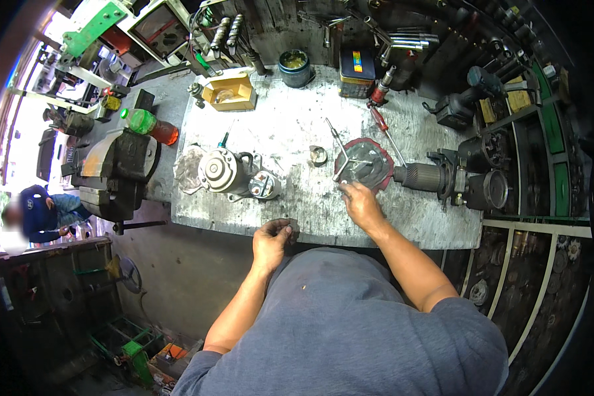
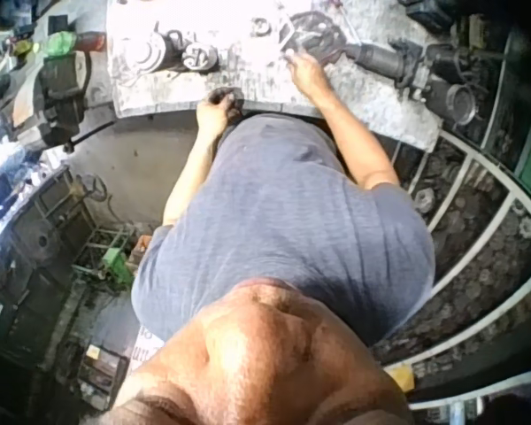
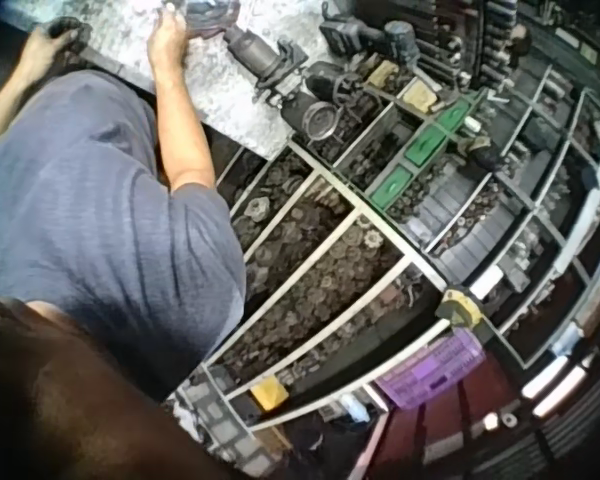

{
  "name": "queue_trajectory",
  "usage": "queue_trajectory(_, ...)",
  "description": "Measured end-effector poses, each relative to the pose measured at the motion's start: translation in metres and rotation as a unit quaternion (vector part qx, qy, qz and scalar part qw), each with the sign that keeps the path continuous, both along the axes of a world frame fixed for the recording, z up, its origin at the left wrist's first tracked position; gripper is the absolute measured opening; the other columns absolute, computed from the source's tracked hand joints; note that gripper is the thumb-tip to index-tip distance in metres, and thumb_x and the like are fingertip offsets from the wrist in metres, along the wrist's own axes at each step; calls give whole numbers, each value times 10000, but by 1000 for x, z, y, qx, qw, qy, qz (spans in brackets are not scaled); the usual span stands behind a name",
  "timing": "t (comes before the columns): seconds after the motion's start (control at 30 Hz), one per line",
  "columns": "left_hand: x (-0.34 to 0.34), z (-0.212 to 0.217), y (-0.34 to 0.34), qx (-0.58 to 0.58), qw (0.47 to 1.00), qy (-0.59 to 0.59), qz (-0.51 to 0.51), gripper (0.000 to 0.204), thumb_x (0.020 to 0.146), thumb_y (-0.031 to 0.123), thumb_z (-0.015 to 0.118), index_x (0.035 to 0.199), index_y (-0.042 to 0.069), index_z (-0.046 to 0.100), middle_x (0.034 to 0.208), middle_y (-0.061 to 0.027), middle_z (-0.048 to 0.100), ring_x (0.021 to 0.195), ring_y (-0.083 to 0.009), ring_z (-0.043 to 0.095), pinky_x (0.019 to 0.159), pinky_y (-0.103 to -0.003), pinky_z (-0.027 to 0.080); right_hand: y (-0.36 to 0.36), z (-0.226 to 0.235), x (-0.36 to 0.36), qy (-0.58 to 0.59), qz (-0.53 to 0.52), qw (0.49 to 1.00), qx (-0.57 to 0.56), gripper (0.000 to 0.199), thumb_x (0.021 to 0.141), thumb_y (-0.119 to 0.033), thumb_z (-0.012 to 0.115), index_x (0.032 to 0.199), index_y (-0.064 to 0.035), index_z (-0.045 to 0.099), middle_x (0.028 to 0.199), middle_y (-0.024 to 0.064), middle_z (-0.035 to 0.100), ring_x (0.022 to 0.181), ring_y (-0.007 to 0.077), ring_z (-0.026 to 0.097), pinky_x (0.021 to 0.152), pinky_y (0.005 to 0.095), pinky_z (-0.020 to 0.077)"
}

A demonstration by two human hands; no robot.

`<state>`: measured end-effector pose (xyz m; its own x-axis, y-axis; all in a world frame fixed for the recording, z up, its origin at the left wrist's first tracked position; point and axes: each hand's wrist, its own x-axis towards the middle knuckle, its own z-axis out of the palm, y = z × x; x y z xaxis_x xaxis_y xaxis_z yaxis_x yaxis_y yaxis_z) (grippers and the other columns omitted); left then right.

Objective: The person assembles a cylindrical mechanical component on a workbench. They use a screwdriver to tighten screws, insert a small metal ring, and apply lubricant from a green bottle. The person then uses a wrench to tighten a bolt on the assembly.

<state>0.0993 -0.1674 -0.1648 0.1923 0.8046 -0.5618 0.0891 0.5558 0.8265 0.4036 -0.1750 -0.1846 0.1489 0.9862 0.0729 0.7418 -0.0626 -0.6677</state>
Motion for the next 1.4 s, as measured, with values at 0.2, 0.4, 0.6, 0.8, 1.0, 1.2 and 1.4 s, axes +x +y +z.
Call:
queue_trajectory(0.2,-14,28,21,37,997,58,-40,255,1033,44,781,1262,-60,736,1072,-108,791,907,-172,750,852,-320,627,4,2,-6,-52,22,998,-29,129,974,-39,638,1030,18,739,1066,269,690,971,486,736,856,585,591)
queue_trajectory(0.4,-34,45,33,15,999,29,-42,255,1019,21,790,1260,-45,738,1067,-82,779,929,-153,735,864,-308,616,4,4,-21,-102,-67,988,-98,172,954,-47,710,1088,58,689,1106,314,686,1008,530,724,896,606,587)
queue_trajectory(0.6,-65,34,41,21,998,34,-49,245,1028,0,774,1260,-57,721,1084,-81,763,919,-150,723,851,-301,615,-1,-2,-26,-116,-104,981,-111,174,934,-18,706,1089,51,669,1108,310,697,1004,527,741,879,598,609)
queue_trajectory(0.8,-79,18,53,62,995,38,-65,238,1029,-1,769,1257,-59,729,1042,-80,773,891,-145,718,841,-297,606,-4,-1,-36,-104,-108,986,-68,204,925,35,692,1129,43,697,1061,279,738,992,499,741,860,575,602)
queue_trajectory(1.0,-86,21,58,76,994,57,-58,235,1034,17,772,1260,-46,758,1049,-77,790,910,-142,733,855,-296,610,29,94,-71,360,-151,919,-53,173,987,-44,810,1130,51,811,975,93,831,849,105,712,783,289,590)
queue_trajectory(1.2,-83,31,54,104,993,39,-37,232,1034,29,782,1252,-46,762,1049,-80,791,921,-146,738,878,-306,623,76,195,-117,283,33,954,91,144,986,-32,797,1112,28,829,980,126,836,845,157,759,789,315,600)
queue_trajectory(1.4,-94,33,38,121,992,34,12,242,1031,31,787,1256,-52,761,1046,-79,792,923,-148,737,882,-316,626,97,205,-122,175,74,982,17,170,964,-68,803,1111,6,846,993,172,831,903,286,804,841,381,617)
